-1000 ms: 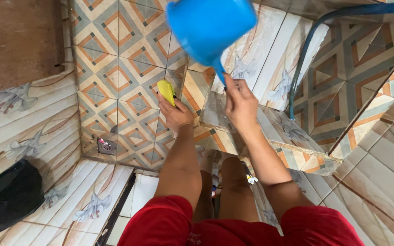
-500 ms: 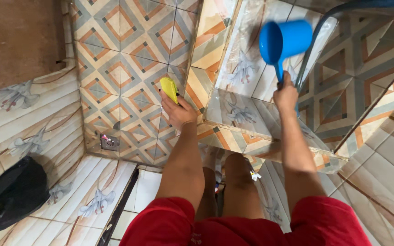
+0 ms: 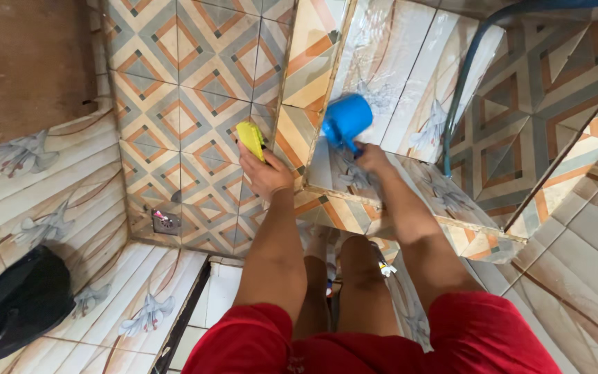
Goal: The person scrubs a tiled basin with a yellow sponge and rinses it with water from a blue plastic scoop. They repeatedly wet, scrub, and rinse the basin's edges and interior surfaces.
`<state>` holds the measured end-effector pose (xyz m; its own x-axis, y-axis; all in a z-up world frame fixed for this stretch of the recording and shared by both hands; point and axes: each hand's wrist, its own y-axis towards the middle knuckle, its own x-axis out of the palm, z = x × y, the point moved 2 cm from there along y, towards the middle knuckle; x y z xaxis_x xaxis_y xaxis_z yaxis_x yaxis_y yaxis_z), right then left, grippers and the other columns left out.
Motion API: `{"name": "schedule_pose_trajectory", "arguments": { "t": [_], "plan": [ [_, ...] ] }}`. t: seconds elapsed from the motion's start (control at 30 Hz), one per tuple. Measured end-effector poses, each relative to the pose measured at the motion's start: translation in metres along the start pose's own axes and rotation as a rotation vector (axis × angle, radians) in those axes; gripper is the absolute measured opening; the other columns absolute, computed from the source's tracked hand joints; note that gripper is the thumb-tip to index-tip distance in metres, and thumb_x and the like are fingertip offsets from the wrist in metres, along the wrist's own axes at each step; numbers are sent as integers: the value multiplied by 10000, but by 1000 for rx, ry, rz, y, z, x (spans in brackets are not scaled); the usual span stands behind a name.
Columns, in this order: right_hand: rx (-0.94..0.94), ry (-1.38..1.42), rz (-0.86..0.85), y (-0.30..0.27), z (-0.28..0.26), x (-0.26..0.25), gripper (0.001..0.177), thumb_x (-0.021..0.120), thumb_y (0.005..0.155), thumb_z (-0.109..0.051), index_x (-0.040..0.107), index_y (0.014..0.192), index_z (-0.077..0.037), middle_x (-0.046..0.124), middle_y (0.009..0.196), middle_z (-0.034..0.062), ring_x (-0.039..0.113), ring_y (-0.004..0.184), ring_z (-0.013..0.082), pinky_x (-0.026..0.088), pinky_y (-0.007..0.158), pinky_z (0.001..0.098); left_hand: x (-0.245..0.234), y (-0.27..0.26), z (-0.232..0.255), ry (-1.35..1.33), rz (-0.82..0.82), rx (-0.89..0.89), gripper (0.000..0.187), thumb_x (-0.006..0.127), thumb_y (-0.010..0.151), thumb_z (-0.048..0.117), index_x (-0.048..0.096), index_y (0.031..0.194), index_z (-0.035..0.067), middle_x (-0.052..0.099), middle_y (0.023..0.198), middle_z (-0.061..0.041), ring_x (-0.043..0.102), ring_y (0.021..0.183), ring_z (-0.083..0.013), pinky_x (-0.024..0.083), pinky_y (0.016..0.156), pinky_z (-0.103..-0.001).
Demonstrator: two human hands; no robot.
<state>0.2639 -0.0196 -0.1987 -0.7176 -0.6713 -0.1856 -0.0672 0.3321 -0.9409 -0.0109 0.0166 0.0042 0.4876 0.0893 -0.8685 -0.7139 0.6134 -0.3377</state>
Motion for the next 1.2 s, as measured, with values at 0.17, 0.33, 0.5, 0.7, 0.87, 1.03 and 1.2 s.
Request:
{"name": "schedule_pose_trajectory", "arguments": {
  "t": [0.17, 0.33, 0.5, 0.7, 0.87, 1.03, 1.2],
  "plan": [
    [48, 762, -80, -70, 22, -33, 481, 576, 979, -72, 575, 1456, -128, 715, 864, 56, 585, 625, 101, 408, 464, 223, -1, 0, -1, 13, 15, 26, 641, 491, 993, 318, 308, 1578, 132, 530, 1433, -155, 581, 1223, -386, 536, 892, -534],
    [-135, 1000, 158, -185, 4, -12, 608, 621, 903, -31, 513, 1496, -108, 725, 931, 45, 651, 651, 88, 440, 493, 196, 6, 3, -10, 1, 118, 143, 603, 503, 1024, 299, 349, 1572, 98, 542, 1445, -142, 560, 1303, -370, 551, 962, -504],
    [-393, 701, 556, -242, -50, 4, 576, 650, 979, -14, 536, 1540, -81, 662, 970, -1, 462, 663, 29, 356, 554, 174, 8, 4, -13, -14, 163, 193, 615, 510, 1019, 284, 343, 1579, 91, 498, 1498, -158, 522, 1353, -381, 536, 1003, -518],
    [-806, 255, 779, -263, -139, -4, 492, 655, 978, 23, 586, 1460, -47, 655, 1059, 65, 597, 798, 122, 477, 681, 257, 7, 4, -11, -2, 49, 55, 614, 491, 1007, 314, 316, 1573, 151, 509, 1495, -135, 546, 1323, -377, 542, 921, -538],
    [-861, -17, 750, -267, -203, -8, 569, 650, 925, 21, 601, 1456, -175, 661, 1075, 98, 690, 820, 255, 574, 709, 367, 0, 4, -8, 30, 26, 54, 611, 483, 1009, 325, 318, 1568, 145, 521, 1428, -160, 560, 1261, -389, 547, 873, -546],
    [-780, -304, 665, -260, -235, -17, 571, 695, 888, -71, 605, 1426, -239, 655, 1066, 122, 674, 706, 340, 557, 608, 451, -4, -1, -4, 6, 9, -6, 615, 473, 1000, 319, 329, 1578, 164, 547, 1382, -152, 582, 1226, -390, 546, 882, -542],
    [-837, -252, 708, -254, -227, -29, 551, 672, 887, -63, 614, 1409, -230, 674, 1052, 117, 689, 754, 331, 566, 661, 440, -3, 0, 0, 18, 159, 154, 574, 483, 1046, 311, 328, 1571, 137, 522, 1458, -171, 557, 1305, -428, 527, 969, -525]
  ]
}}
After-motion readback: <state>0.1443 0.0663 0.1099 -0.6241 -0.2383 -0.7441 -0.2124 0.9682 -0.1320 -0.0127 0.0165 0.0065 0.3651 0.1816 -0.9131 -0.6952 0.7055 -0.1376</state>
